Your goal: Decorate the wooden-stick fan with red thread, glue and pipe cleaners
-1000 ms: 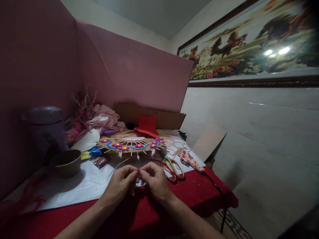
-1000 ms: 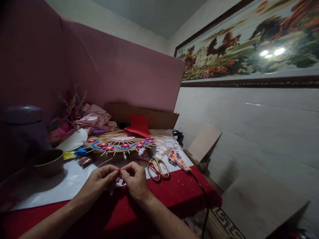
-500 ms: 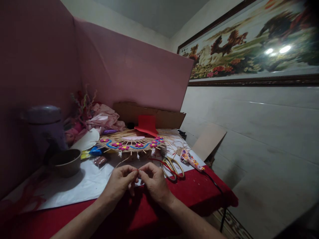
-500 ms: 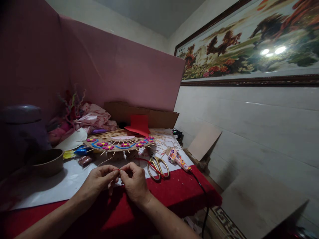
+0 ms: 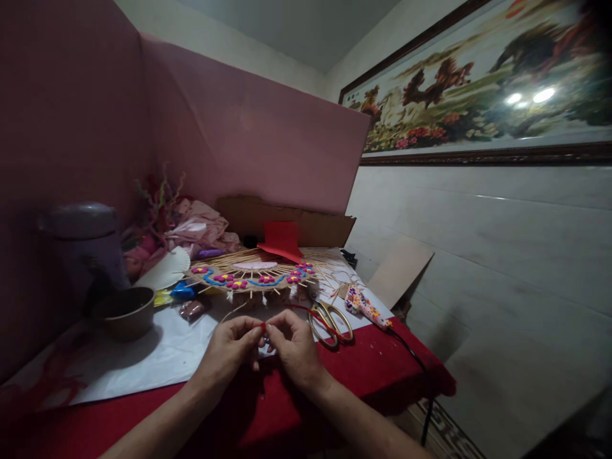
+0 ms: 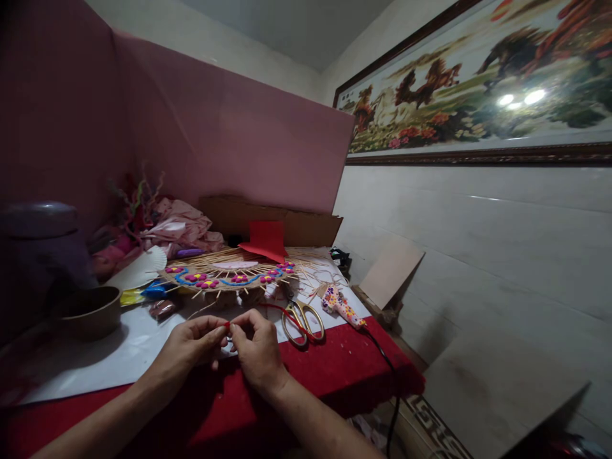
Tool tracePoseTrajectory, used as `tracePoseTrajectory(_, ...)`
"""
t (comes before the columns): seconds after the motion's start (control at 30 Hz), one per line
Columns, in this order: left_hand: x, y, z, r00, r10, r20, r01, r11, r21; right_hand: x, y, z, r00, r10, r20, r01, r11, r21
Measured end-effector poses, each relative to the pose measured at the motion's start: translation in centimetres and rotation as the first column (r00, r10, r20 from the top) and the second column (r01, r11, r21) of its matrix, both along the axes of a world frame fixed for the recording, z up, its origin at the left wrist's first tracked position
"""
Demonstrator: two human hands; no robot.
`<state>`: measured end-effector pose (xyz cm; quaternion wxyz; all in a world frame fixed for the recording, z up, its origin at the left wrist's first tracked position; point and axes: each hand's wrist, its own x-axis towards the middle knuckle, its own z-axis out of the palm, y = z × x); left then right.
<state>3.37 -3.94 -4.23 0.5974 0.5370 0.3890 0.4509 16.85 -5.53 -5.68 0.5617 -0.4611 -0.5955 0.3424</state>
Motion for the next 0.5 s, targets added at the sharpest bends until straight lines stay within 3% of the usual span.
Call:
tracePoseTrajectory(0.23,-0.12,-0.25,0.66,0.997,0.025,-0.067,-0.025,1.000,0.014,0.10,-0.21,0.12,0.996,0.058,-0.064,-0.055,0.998,0.040)
tracePoseTrajectory(0.5,-0.06,-0.35,0.78,0.996,-0.012,-0.093,0.018,0.998,0.062,0.15,-0.88,0.63,0.988,-0.012,0.157,-0.010,0.990,0.141)
